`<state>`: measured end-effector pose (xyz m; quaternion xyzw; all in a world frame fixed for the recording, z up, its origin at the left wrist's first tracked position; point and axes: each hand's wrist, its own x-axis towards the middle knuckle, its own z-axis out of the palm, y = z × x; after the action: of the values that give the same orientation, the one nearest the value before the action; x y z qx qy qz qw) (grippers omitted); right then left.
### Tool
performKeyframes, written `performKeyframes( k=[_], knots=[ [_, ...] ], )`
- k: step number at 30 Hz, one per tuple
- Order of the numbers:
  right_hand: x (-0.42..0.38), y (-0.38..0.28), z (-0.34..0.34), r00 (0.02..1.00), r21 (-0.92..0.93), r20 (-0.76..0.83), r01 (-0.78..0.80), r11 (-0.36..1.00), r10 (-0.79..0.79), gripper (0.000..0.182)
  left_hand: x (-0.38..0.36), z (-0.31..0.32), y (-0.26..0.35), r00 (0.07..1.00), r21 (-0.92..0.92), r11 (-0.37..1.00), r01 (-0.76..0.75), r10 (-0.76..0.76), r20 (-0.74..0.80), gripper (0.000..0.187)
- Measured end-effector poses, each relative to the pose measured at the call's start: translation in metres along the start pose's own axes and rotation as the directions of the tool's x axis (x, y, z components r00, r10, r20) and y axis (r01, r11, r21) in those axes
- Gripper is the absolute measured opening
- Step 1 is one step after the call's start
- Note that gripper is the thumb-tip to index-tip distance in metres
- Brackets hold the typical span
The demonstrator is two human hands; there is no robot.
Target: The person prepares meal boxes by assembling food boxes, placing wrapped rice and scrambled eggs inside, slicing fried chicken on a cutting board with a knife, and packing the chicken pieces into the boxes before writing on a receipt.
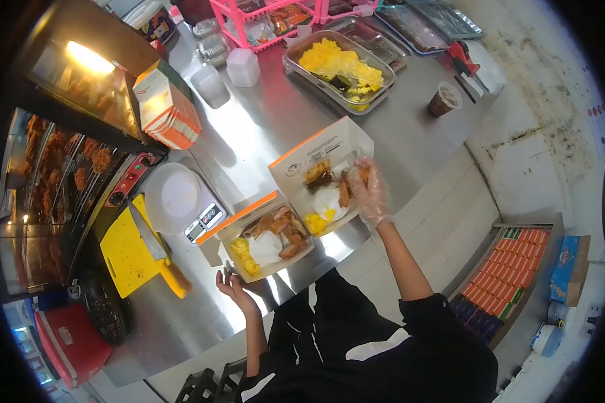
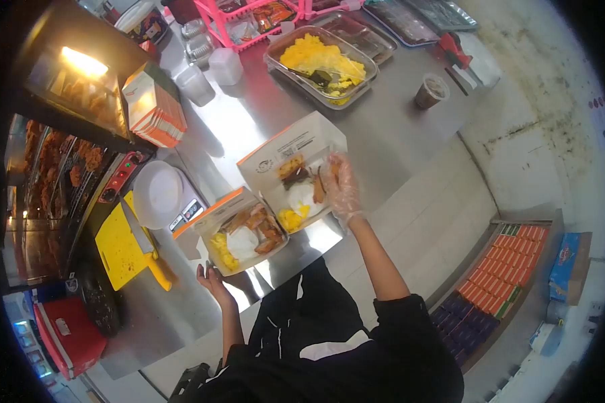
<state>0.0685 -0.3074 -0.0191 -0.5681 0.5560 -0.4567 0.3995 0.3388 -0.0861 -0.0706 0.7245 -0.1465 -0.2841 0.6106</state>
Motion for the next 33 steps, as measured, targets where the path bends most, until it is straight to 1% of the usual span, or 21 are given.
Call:
performKeyframes(
  k=[1, 3, 4, 7, 8, 9, 10, 12, 13, 15, 16, 18, 19, 20, 21, 25, 27, 28, 30, 32, 33],
  knots=[
    [0.007, 0.004, -0.010, 1.000, -0.005, -0.001, -0.006, 1.000, 0.006, 0.039, 0.002, -0.002, -0.006, 1.000, -0.018, 1.000, -0.007, 0.007, 0.012, 0.051],
    [0.019, 0.013, -0.033, 0.983, 0.412, 0.180, -0.112, 0.904, 0.040, 0.041, -0.001, 0.006, 0.003, 1.000, -0.054, 0.998, 0.026, -0.027, -0.016, 0.048],
    [0.020, 0.006, -0.038, 0.982, 0.409, 0.184, -0.121, 0.905, 0.048, 0.041, -0.003, 0.008, 0.006, 0.999, -0.049, 0.998, 0.034, -0.035, -0.017, 0.048],
    [0.025, -0.025, -0.051, 0.921, 0.421, 0.370, -0.285, 0.861, 0.124, 0.042, -0.004, 0.013, 0.007, 0.996, -0.012, 0.998, 0.064, -0.064, -0.057, 0.045],
    [0.023, -0.034, -0.049, 0.901, 0.109, 0.366, -0.290, 0.951, 0.232, 0.042, -0.004, 0.013, 0.003, 0.997, -0.016, 0.999, 0.048, -0.049, -0.061, 0.045],
    [0.021, -0.038, -0.048, 0.884, -0.215, 0.326, -0.275, 0.937, 0.335, 0.042, -0.003, 0.012, 0.000, 0.997, -0.019, 0.999, 0.032, -0.033, -0.063, 0.045],
    [0.018, -0.030, -0.050, 0.883, -0.216, 0.325, -0.279, 0.936, 0.339, 0.042, -0.003, 0.014, 0.002, 0.997, -0.017, 0.999, 0.035, -0.036, -0.061, 0.045],
    [0.014, -0.017, -0.055, 0.958, 0.143, 0.277, -0.118, 0.983, 0.075, 0.041, -0.003, 0.016, 0.004, 0.999, 0.024, 0.999, 0.027, -0.027, -0.030, 0.043],
    [0.013, -0.017, -0.061, 0.958, 0.140, 0.275, -0.124, 0.982, 0.082, 0.041, -0.003, 0.016, 0.003, 0.999, 0.027, 0.999, 0.032, -0.032, -0.027, 0.043],
    [0.012, -0.022, -0.071, 0.976, 0.348, 0.027, -0.210, 0.914, 0.214, 0.032, -0.003, 0.018, 0.005, 1.000, 0.009, 1.000, 0.012, -0.013, 0.013, 0.044],
    [0.010, -0.023, -0.074, 0.976, 0.346, 0.023, -0.211, 0.914, 0.216, 0.032, -0.005, 0.020, 0.006, 1.000, 0.010, 1.000, 0.015, -0.015, 0.017, 0.044],
    [0.004, -0.023, -0.076, 0.926, 0.024, 0.041, -0.377, 0.926, 0.376, 0.028, -0.007, 0.021, 0.009, 0.990, -0.051, 0.998, 0.037, -0.030, 0.138, 0.046],
    [-0.001, -0.024, -0.073, 0.925, 0.027, 0.039, -0.379, 0.925, 0.378, 0.028, -0.007, 0.020, 0.007, 0.990, -0.047, 0.998, 0.037, -0.030, 0.140, 0.046],
    [-0.006, -0.024, -0.067, 0.974, -0.307, 0.132, -0.136, 0.942, 0.184, 0.027, -0.007, 0.021, 0.005, 0.990, -0.054, 0.998, 0.020, -0.012, 0.139, 0.047],
    [-0.009, -0.025, -0.061, 0.959, -0.573, 0.283, 0.150, 0.806, 0.022, 0.026, -0.007, 0.020, 0.003, 0.991, -0.061, 0.998, 0.004, 0.004, 0.137, 0.048],
    [-0.001, -0.027, -0.038, 0.936, -0.523, 0.341, 0.112, 0.845, 0.087, 0.028, -0.007, 0.018, 0.003, 0.983, 0.026, 0.999, -0.022, 0.016, 0.181, 0.049],
    [-0.002, -0.005, -0.030, 0.942, -0.552, 0.316, 0.278, 0.786, -0.111, 0.023, -0.006, 0.017, -0.001, 0.986, 0.026, 0.999, -0.023, 0.019, 0.167, 0.049],
    [-0.003, -0.027, -0.024, 0.938, -0.543, 0.328, 0.286, 0.789, -0.114, 0.023, -0.007, 0.018, -0.002, 0.984, 0.014, 0.998, -0.055, 0.052, 0.171, 0.048],
    [-0.020, -0.070, -0.007, 0.994, -0.586, 0.103, 0.087, 0.806, -0.033, 0.023, -0.008, 0.017, -0.005, 0.982, 0.073, 0.991, -0.112, 0.099, 0.161, 0.048],
    [-0.045, -0.063, 0.016, 0.935, -0.421, 0.294, 0.315, 0.850, -0.201, 0.023, -0.014, 0.021, 0.002, 0.969, 0.181, 0.962, -0.207, 0.176, 0.171, 0.045],
    [-0.056, -0.060, 0.028, 0.858, -0.366, 0.480, 0.387, 0.846, -0.185, 0.025, -0.012, 0.020, 0.003, 0.971, 0.182, 0.961, -0.206, 0.177, 0.161, 0.045]
  ],
)
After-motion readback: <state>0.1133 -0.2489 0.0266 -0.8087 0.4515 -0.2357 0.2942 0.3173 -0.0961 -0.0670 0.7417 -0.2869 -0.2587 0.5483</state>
